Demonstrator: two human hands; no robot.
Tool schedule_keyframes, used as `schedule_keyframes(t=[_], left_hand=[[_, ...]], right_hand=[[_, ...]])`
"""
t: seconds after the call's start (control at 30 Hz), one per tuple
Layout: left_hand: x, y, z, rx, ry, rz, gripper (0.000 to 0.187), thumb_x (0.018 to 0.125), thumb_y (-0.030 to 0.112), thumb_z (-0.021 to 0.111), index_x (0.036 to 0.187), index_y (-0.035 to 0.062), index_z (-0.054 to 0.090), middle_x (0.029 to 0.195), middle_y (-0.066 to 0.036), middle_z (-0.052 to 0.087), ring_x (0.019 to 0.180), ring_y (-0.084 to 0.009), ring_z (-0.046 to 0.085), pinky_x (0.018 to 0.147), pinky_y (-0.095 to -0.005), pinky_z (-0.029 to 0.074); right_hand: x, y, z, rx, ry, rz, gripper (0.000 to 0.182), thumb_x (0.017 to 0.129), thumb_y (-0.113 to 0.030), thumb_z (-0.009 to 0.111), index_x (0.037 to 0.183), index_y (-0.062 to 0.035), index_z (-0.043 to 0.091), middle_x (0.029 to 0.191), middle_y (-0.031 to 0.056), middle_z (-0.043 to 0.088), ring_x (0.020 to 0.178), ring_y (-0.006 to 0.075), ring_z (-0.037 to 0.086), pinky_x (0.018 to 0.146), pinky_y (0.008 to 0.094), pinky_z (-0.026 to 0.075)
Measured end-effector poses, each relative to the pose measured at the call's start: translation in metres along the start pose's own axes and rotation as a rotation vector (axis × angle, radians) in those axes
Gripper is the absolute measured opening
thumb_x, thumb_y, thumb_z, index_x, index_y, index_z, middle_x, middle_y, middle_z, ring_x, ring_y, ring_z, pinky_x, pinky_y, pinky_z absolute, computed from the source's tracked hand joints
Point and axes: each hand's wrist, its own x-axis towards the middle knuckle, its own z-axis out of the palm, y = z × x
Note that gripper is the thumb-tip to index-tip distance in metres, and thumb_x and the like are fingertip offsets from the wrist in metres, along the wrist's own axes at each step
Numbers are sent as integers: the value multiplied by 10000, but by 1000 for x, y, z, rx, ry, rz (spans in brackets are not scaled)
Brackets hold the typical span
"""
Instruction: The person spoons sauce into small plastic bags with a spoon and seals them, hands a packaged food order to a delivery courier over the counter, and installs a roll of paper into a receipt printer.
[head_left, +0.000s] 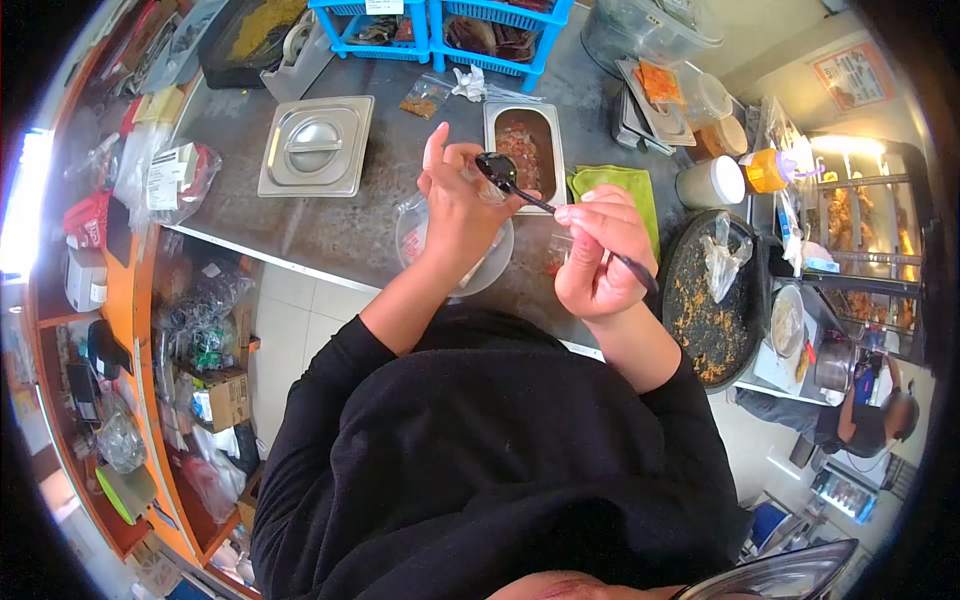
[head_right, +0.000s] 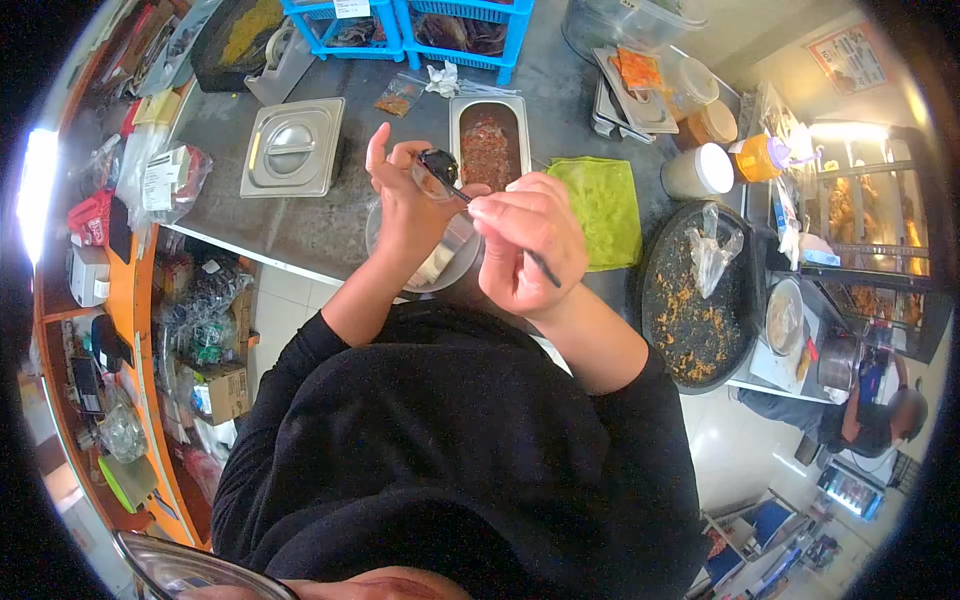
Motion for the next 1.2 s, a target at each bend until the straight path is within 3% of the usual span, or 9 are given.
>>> schedule_keyframes(t=[0.37, 0.4, 0.53, 0.63, 0.77, 0.87, 0.97, 1.0, 1.2], left_hand=[[-1, -13, 6, -114, -10, 19, 1161, 614, 246, 885, 1371, -4, 41, 986, -112, 495, 894, -255, 496, 894, -438, 345], [0, -13, 5, -169, -8, 1, 1156, 617, 242, 884, 1367, -1, 38, 973, -108, 481, 885, -246, 483, 886, -423, 352], [4, -3, -2, -249, -28, -35, 1141, 618, 228, 887, 1352, 13, 40, 954, -106, 435, 867, -213, 440, 845, -369, 379], [6, 12, -3, -268, -68, -30, 1151, 608, 231, 896, 1351, 21, 43, 975, -113, 412, 860, -196, 418, 821, -348, 393], [7, 33, -9, -264, -191, 41, 1254, 567, 256, 918, 1367, 41, -24, 1031, -126, 387, 931, -203, 428, 810, -336, 422], [9, 44, -19, -608, -210, 161, 1076, 688, 227, 854, 1410, 24, 83, 1090, -122, 456, 990, -190, 489, 834, -301, 445], [15, 47, -27, -839, -400, -328, 597, 833, 160, 731, 1322, 1, 426, 1068, -90, 582, 959, -129, 557, 832, -251, 462], [12, 46, -28, -724, -374, -292, 184, 913, 95, 620, 1058, -12, 654, 923, -39, 669, 821, -68, 591, 772, -208, 476], [-1, 50, -23, -759, -303, -259, 144, 895, 84, 643, 983, -27, 668, 820, -32, 678, 754, -51, 593, 679, -192, 476]], right_hand=[[-24, 40, -16, 253, 566, 729, 164, 986, -126, 467, 1025, 28, 507, 899, 128, 583, 821, 154, 599, 652, 281, 577], [-34, 45, -19, 225, 523, 721, 144, 958, -71, 497, 1041, 43, 530, 959, 127, 607, 892, 187, 614, 731, 310, 566], [-51, 46, -26, 106, -321, 811, 250, 876, 4, 537, 1116, -17, 603, 1163, 69, 607, 1023, 166, 583, 891, 292, 459], [-40, 20, -12, -26, -435, 574, 348, 720, 128, 539, 1026, -23, 608, 1103, 114, 628, 1065, 248, 595, 896, 322, 471], [-34, 5, 0, 33, -282, 621, 267, 752, 97, 613, 995, -13, 593, 993, 91, 655, 954, 205, 631, 820, 291, 495], [-38, 4, -7, 265, -105, 893, 188, 804, 51, 647, 974, -10, 596, 895, 58, 670, 843, 144, 641, 750, 265, 510], [-39, 5, -13, 587, 128, 1053, 106, 842, 12, 662, 936, -4, 616, 852, 37, 675, 784, 95, 630, 704, 237, 509], [-37, 3, -15, 605, 162, 1042, 87, 847, 3, 664, 925, -3, 625, 856, 38, 676, 783, 87, 627, 699, 231, 507], [-39, -6, -28, 627, 275, 1018, 110, 844, -28, 689, 946, 5, 663, 866, 42, 681, 765, 77, 613, 689, 212, 490]])
